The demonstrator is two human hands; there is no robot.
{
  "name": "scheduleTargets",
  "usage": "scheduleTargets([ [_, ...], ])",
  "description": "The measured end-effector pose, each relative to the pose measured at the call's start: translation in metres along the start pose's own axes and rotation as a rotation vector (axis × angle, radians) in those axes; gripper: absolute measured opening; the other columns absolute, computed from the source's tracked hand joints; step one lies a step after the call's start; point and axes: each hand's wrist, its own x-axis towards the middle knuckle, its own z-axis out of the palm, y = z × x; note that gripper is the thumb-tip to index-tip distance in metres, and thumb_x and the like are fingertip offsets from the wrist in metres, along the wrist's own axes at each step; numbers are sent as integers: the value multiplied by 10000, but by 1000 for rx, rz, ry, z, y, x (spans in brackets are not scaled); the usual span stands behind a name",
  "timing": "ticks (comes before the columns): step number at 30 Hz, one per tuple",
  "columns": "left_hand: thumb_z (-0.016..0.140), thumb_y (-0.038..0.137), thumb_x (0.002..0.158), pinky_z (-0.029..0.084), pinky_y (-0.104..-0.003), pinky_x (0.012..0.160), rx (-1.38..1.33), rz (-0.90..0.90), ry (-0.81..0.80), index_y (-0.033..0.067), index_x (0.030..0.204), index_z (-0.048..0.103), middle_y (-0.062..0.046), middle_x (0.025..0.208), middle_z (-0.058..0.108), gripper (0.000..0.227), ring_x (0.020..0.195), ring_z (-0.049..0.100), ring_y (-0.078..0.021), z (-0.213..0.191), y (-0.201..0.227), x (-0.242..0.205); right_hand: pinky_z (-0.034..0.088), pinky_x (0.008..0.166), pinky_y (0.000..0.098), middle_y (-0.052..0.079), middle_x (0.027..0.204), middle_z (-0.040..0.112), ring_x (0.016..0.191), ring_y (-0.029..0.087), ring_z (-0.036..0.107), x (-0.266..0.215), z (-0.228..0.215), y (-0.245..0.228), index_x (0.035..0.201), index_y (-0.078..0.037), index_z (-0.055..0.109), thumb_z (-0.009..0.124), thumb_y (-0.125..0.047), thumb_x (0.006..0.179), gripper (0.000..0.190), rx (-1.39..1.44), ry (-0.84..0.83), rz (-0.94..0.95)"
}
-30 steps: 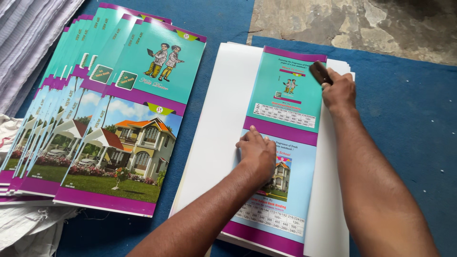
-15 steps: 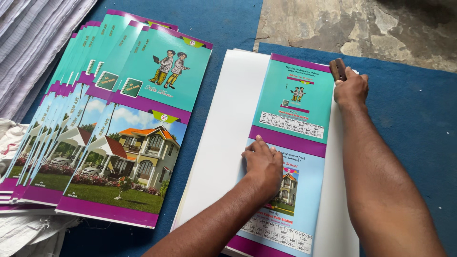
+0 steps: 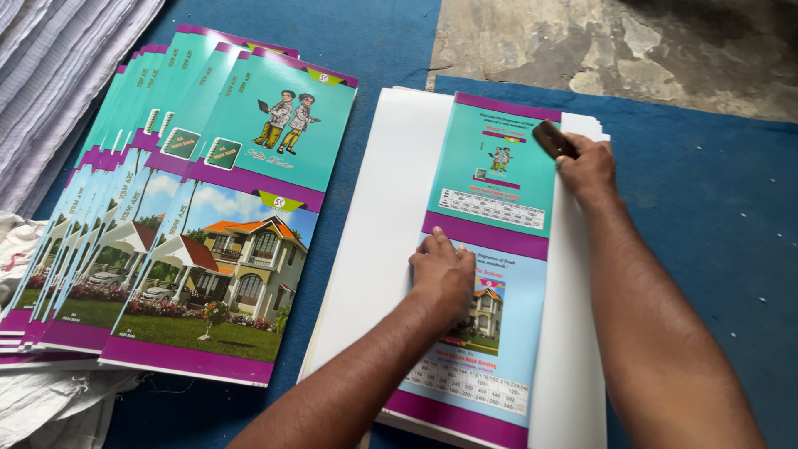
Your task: The person sits on a blue mat and repeatedly folds printed covers over stacks of white pages, then presses the spine with a wooden block to crease the fold. The person continues this process for multiple book units, stacking finished copies to the side.
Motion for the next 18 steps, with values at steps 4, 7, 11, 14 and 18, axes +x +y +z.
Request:
scheduleTargets([
  [4, 692, 224, 956, 434, -592, 1062, -5, -4, 37, 48, 1594, 265, -426, 1604, 130, 788, 1408, 330, -517, 7, -2, 2, 535, 994, 387, 156, 1286, 624, 1125, 256, 636, -26, -12, -9, 1375, -256, 655, 768, -112, 876, 532, 79, -104, 128],
  [7, 659, 207, 976, 423, -580, 1061, -42, 5, 109, 65, 1580, 294, -412, 1605, 139, 720, 1410, 323, -500, 11, -4, 3, 553, 994, 386, 121, 1277, 702, 1103, 228, 689, -46, -21, -12, 1372, -266, 651, 764, -100, 862, 548, 128, -177, 156],
  [11, 671, 196, 961, 409, -577, 1075, -73, -15, 120, 79, 1568, 338, -380, 1612, 170, 702, 1419, 324, -481, 14, -5, 6, 545, 1011, 388, 102, 1254, 723, 1111, 231, 694, -68, -26, -14, 1343, -263, 684, 765, -80, 851, 531, 92, -186, 108],
  [14, 708, 196, 926, 404, -575, 1081, -93, -17, 161, 108, 1554, 384, -356, 1622, 193, 712, 1422, 336, -467, 19, -7, 6, 522, 1032, 400, 103, 1259, 724, 1141, 244, 680, -83, -27, -15, 1322, -238, 699, 766, -72, 853, 502, 53, -164, 46],
  [18, 765, 245, 882, 338, -652, 1100, -89, -22, 234, 193, 1544, 409, -296, 1631, 226, 753, 1417, 345, -456, 24, -13, 7, 510, 1055, 406, 113, 1279, 705, 1164, 271, 668, -102, -32, -16, 1314, -238, 701, 767, -70, 847, 500, 12, -171, 33],
])
